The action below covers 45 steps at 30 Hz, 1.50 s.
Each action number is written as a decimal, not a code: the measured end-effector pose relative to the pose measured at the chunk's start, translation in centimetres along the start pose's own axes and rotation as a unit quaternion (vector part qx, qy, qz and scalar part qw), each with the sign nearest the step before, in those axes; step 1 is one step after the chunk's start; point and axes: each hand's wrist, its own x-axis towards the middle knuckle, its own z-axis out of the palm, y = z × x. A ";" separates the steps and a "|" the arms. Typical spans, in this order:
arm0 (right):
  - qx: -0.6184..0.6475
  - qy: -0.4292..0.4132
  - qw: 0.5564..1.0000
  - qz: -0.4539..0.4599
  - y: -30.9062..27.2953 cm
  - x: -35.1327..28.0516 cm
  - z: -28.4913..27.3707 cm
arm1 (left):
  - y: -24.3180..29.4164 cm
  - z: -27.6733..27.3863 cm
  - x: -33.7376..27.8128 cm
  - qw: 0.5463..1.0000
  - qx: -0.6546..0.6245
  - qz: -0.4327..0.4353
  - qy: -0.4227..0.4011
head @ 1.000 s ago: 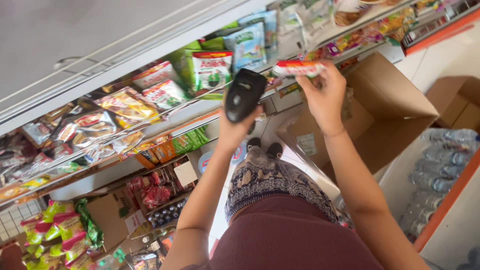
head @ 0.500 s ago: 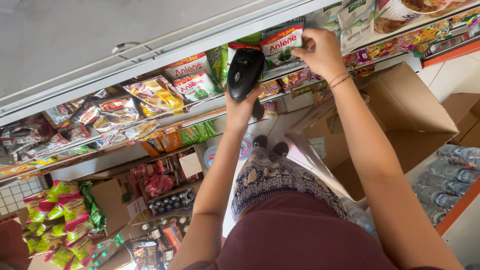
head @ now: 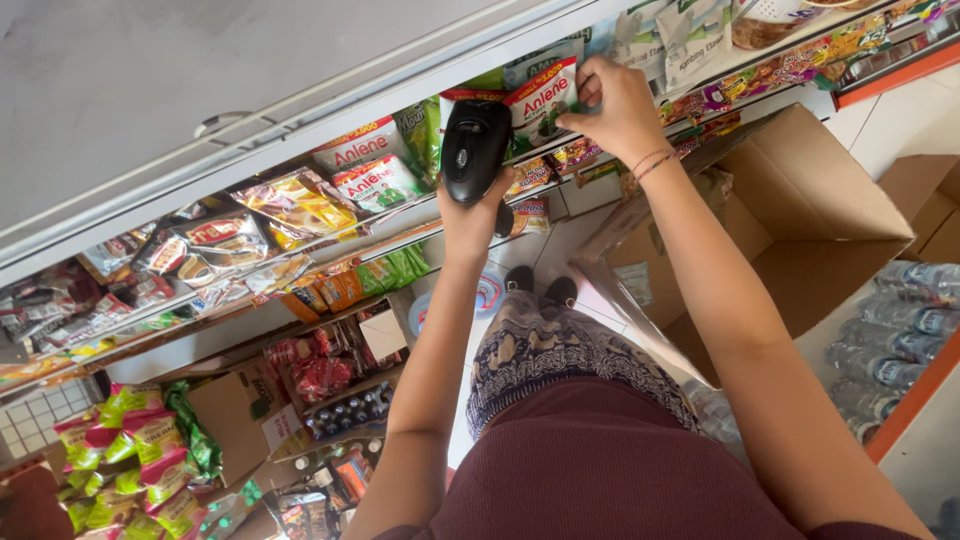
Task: The person scans several small product packets using a handheld scanner, places them back in a cardboard box or on a shelf, and then uses a spray bottle and cloths to wipe down the edges of the store shelves.
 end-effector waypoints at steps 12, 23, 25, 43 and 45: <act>0.048 0.254 0.966 -0.012 -1.9 -11.8 -4.4 | 1.4 1.1 -3.7 0.992 0.114 0.008 -0.043; 0.144 0.415 0.811 0.385 13.7 -35.3 -2.6 | -5.9 13.7 -7.3 0.879 0.257 -0.062 -0.397; 0.158 0.447 0.780 0.409 15.0 -38.1 -1.1 | -8.2 16.9 -8.1 0.854 0.231 -0.075 -0.461; 0.176 0.208 0.580 0.768 44.7 -46.7 21.6 | -58.3 23.2 -9.3 0.677 0.413 -0.228 -0.565; 0.164 0.193 0.571 0.781 45.7 -46.3 22.7 | -61.8 22.1 -8.5 0.630 0.504 -0.205 -0.555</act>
